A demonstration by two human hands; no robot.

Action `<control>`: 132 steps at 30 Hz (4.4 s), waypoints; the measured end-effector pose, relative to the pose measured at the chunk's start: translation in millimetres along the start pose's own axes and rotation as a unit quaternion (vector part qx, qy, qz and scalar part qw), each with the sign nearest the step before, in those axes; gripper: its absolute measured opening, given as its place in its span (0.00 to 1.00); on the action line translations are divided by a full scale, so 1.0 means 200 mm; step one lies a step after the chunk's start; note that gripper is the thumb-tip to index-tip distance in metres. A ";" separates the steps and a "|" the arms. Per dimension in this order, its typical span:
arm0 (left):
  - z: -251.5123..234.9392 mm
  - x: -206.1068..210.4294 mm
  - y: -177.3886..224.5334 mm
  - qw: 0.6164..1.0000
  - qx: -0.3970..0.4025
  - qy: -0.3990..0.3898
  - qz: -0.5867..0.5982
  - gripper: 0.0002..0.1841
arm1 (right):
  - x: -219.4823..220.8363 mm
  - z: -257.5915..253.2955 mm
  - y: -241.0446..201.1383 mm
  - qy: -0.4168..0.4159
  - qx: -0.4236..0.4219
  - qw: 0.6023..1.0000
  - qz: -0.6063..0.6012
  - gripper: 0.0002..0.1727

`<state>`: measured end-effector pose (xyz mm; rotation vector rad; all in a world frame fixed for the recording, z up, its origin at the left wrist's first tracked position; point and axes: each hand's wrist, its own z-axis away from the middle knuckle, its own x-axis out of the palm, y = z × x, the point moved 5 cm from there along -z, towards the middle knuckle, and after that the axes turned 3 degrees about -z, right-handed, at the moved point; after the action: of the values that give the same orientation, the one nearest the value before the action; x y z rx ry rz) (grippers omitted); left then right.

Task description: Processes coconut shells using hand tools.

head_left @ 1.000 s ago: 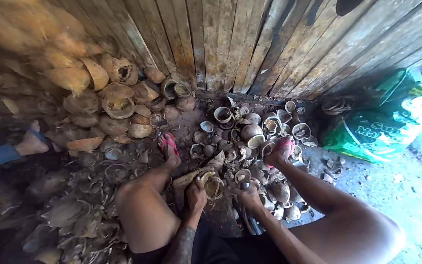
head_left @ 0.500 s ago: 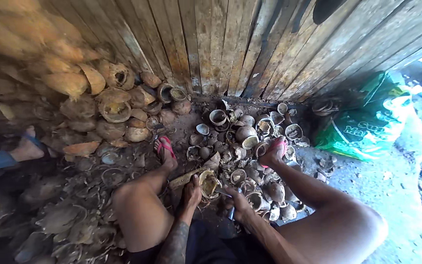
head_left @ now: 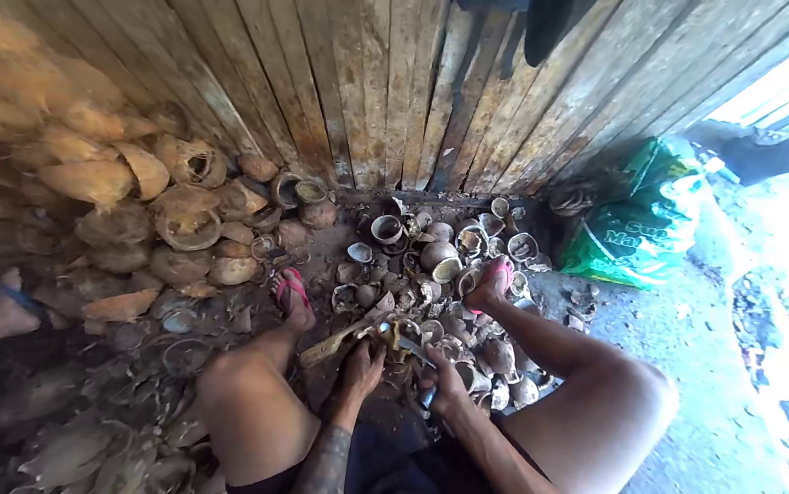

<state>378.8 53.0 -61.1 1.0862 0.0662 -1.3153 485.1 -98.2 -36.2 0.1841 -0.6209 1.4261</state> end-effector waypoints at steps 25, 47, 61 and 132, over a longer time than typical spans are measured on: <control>0.15 -0.39 0.25 0.958 -0.096 -0.081 -0.258 0.25 | 0.01 0.28 -0.11 -0.023 -0.087 0.992 0.089 0.08; 0.23 -0.19 0.03 0.968 -0.161 0.069 -0.178 0.28 | 0.27 0.11 -0.23 -0.077 -0.362 0.657 0.657 0.13; 0.21 -0.18 -0.05 0.968 -0.134 0.109 -0.183 0.22 | 0.08 -0.10 -0.07 -0.072 -0.212 0.848 0.480 0.11; 0.01 -1.26 0.19 0.936 -0.146 0.184 -0.261 0.28 | -0.05 0.31 -0.08 0.005 -0.078 0.997 0.001 0.20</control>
<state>326.2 231.3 113.6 1.0806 0.8548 -1.4873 482.9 -138.8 14.1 0.0535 -0.7206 1.3727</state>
